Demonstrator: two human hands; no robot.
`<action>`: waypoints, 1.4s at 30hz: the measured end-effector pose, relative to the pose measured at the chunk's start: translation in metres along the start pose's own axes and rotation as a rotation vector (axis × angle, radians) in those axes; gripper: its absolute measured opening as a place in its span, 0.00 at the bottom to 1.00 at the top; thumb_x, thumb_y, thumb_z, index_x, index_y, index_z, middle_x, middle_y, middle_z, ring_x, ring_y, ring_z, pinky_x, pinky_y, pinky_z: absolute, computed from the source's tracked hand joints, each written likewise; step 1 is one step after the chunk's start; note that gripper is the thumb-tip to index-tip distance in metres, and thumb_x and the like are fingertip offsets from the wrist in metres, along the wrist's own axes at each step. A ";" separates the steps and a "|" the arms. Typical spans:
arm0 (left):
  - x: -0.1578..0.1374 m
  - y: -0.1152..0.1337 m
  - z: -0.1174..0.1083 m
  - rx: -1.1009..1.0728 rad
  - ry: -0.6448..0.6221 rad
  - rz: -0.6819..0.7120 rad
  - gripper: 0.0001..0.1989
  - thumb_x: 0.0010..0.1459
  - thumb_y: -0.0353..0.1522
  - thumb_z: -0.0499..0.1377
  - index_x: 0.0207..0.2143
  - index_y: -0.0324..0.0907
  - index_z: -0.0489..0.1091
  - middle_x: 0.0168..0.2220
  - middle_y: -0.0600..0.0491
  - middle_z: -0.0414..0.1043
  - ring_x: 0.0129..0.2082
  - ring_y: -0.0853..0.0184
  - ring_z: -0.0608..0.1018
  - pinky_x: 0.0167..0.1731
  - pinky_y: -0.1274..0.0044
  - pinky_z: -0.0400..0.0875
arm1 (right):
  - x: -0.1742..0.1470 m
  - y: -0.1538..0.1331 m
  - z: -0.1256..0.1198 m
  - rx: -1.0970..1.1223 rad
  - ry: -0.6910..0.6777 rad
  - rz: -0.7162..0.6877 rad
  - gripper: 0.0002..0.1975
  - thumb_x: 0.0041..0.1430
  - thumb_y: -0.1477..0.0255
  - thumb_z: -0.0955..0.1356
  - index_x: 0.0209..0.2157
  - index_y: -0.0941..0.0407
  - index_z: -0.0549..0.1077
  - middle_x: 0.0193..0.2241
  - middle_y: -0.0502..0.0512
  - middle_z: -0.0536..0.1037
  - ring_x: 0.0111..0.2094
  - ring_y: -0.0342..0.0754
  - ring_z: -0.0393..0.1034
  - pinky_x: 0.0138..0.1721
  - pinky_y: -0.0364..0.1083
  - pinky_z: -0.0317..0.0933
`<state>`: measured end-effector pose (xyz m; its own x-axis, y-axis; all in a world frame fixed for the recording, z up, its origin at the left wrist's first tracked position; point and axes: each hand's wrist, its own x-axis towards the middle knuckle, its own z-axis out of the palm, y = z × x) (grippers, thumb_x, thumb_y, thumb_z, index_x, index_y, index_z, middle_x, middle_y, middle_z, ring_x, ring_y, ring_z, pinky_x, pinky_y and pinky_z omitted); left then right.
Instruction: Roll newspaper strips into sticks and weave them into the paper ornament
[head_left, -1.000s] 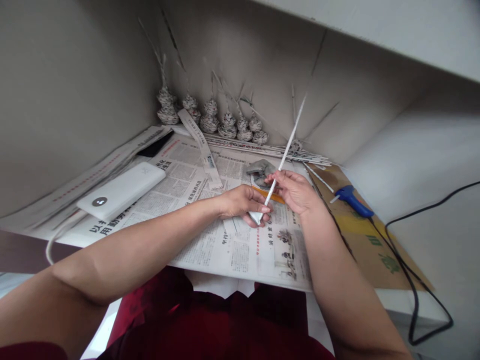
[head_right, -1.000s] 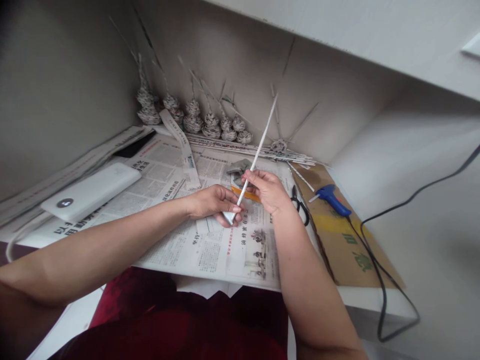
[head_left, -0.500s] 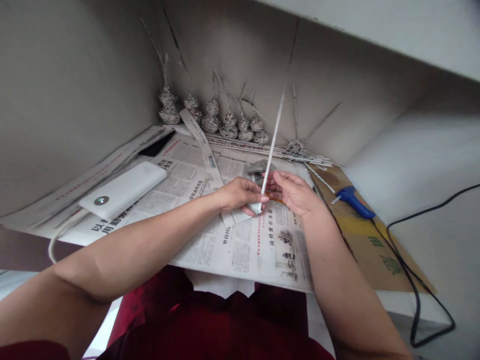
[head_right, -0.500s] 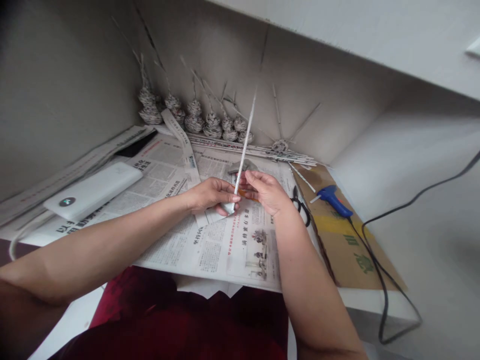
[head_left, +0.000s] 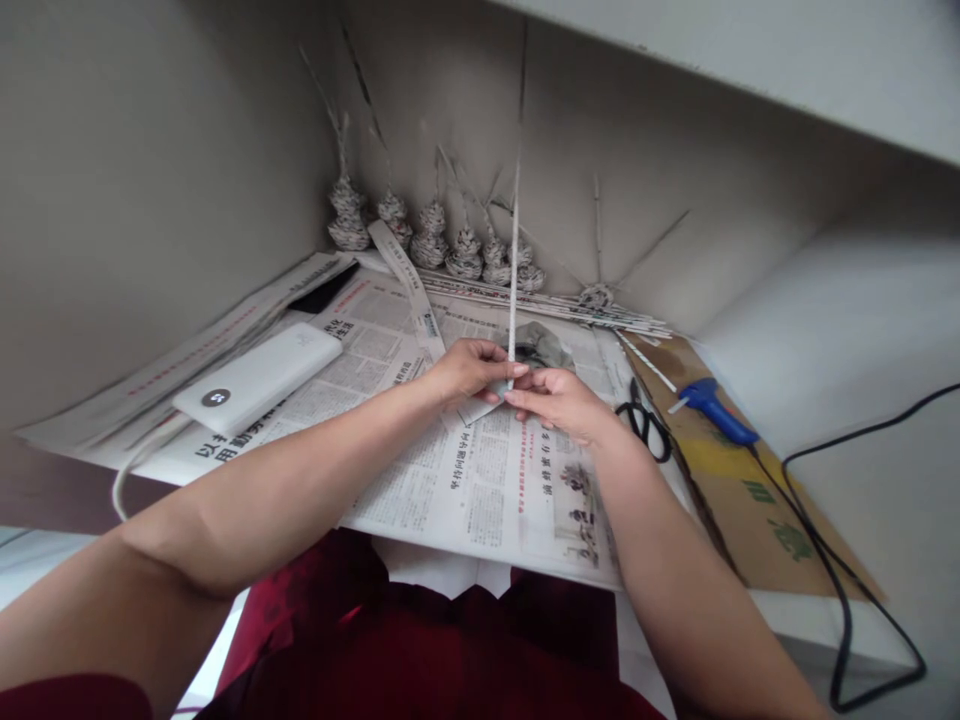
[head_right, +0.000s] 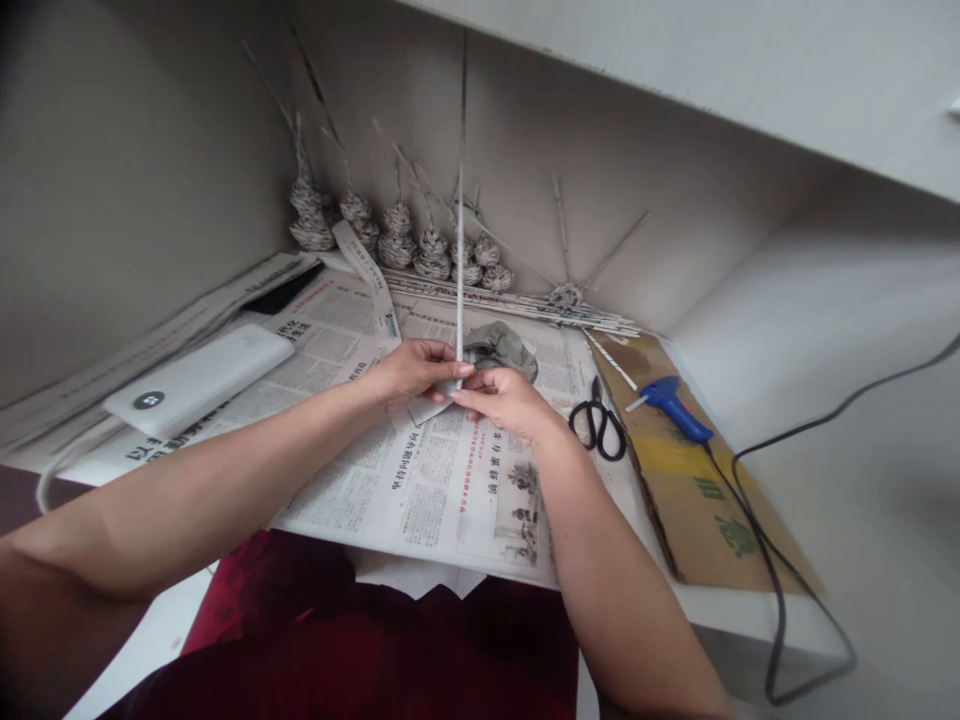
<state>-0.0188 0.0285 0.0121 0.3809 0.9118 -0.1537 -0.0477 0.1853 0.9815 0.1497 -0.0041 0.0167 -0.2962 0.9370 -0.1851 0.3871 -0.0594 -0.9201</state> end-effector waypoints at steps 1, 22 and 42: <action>0.000 0.000 0.000 0.004 0.001 -0.004 0.12 0.46 0.34 0.67 0.28 0.36 0.68 0.21 0.56 0.68 0.18 0.76 0.70 0.18 0.82 0.67 | 0.002 0.003 0.003 -0.019 0.032 -0.021 0.14 0.47 0.60 0.72 0.28 0.58 0.75 0.24 0.53 0.76 0.21 0.39 0.67 0.16 0.37 0.54; -0.013 -0.002 0.006 0.052 -0.387 -0.060 0.14 0.48 0.37 0.65 0.32 0.36 0.69 0.28 0.49 0.74 0.29 0.67 0.77 0.27 0.75 0.73 | -0.001 -0.006 -0.019 0.326 0.129 -0.097 0.21 0.51 0.55 0.69 0.39 0.56 0.77 0.29 0.52 0.72 0.26 0.41 0.64 0.20 0.39 0.54; -0.017 -0.008 0.010 0.207 -0.600 -0.083 0.12 0.48 0.37 0.64 0.33 0.38 0.74 0.31 0.48 0.75 0.33 0.67 0.77 0.31 0.76 0.73 | 0.003 0.002 -0.022 0.450 0.168 -0.141 0.13 0.48 0.59 0.72 0.31 0.55 0.76 0.19 0.46 0.64 0.20 0.38 0.58 0.19 0.40 0.50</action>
<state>-0.0158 0.0081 0.0080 0.8291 0.5227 -0.1985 0.1606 0.1175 0.9800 0.1685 0.0061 0.0215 -0.1593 0.9869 -0.0241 -0.0728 -0.0361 -0.9967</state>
